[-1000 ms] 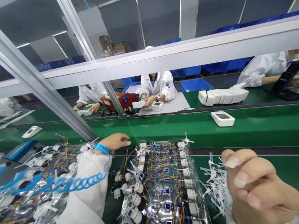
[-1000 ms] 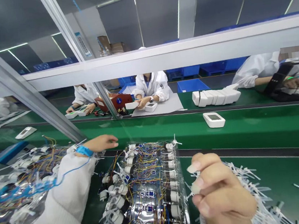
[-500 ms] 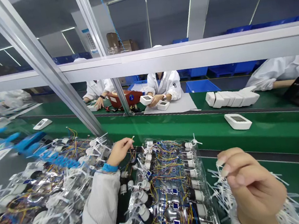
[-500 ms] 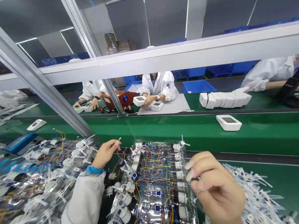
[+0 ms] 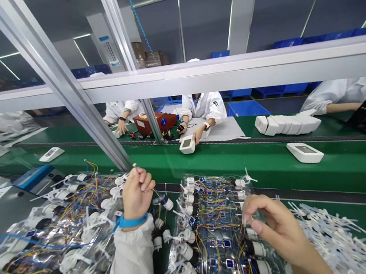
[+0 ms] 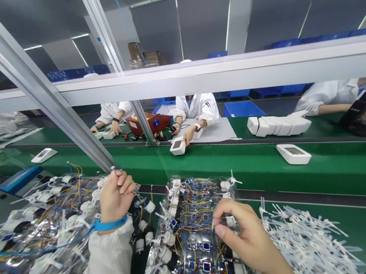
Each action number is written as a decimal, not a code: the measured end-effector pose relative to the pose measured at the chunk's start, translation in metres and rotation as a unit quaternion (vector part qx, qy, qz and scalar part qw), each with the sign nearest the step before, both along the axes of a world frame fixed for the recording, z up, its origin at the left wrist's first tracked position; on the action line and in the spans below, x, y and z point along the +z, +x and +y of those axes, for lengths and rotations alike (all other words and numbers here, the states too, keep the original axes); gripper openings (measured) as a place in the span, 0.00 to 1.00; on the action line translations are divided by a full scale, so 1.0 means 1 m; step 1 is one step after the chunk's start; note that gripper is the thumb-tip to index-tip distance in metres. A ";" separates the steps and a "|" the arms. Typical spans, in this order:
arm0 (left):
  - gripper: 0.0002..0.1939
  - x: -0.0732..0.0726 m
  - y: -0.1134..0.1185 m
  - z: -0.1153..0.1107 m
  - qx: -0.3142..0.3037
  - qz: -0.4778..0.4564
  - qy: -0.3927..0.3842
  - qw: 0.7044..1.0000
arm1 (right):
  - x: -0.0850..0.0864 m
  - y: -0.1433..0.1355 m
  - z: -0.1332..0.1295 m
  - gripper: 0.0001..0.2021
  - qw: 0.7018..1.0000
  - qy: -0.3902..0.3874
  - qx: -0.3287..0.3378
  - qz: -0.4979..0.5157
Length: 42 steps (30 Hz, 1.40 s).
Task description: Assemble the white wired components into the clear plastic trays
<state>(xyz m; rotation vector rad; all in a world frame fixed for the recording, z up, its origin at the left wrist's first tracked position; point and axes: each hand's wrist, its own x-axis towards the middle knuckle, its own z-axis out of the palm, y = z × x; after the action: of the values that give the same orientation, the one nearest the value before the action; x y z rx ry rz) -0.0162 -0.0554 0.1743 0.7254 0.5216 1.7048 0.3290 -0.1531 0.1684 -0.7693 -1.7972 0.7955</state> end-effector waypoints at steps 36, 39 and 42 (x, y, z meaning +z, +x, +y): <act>0.14 0.013 -0.020 -0.020 -0.042 0.152 -0.008 0.988 | -0.056 -0.215 0.107 0.23 0.983 -0.077 0.033 -0.163; 0.14 0.014 -0.023 -0.020 -0.005 0.149 0.010 0.989 | -0.067 -0.220 0.108 0.22 0.976 -0.121 0.109 -0.142; 0.13 0.014 -0.025 -0.020 0.026 0.148 0.017 0.988 | -0.072 -0.215 0.106 0.13 0.970 -0.139 0.141 -0.138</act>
<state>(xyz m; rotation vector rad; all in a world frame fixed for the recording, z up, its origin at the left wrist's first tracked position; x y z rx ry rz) -0.0409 -0.0756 0.1885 1.0066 0.7228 1.6659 0.1139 -0.0468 0.0961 -0.8465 -2.1024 1.1951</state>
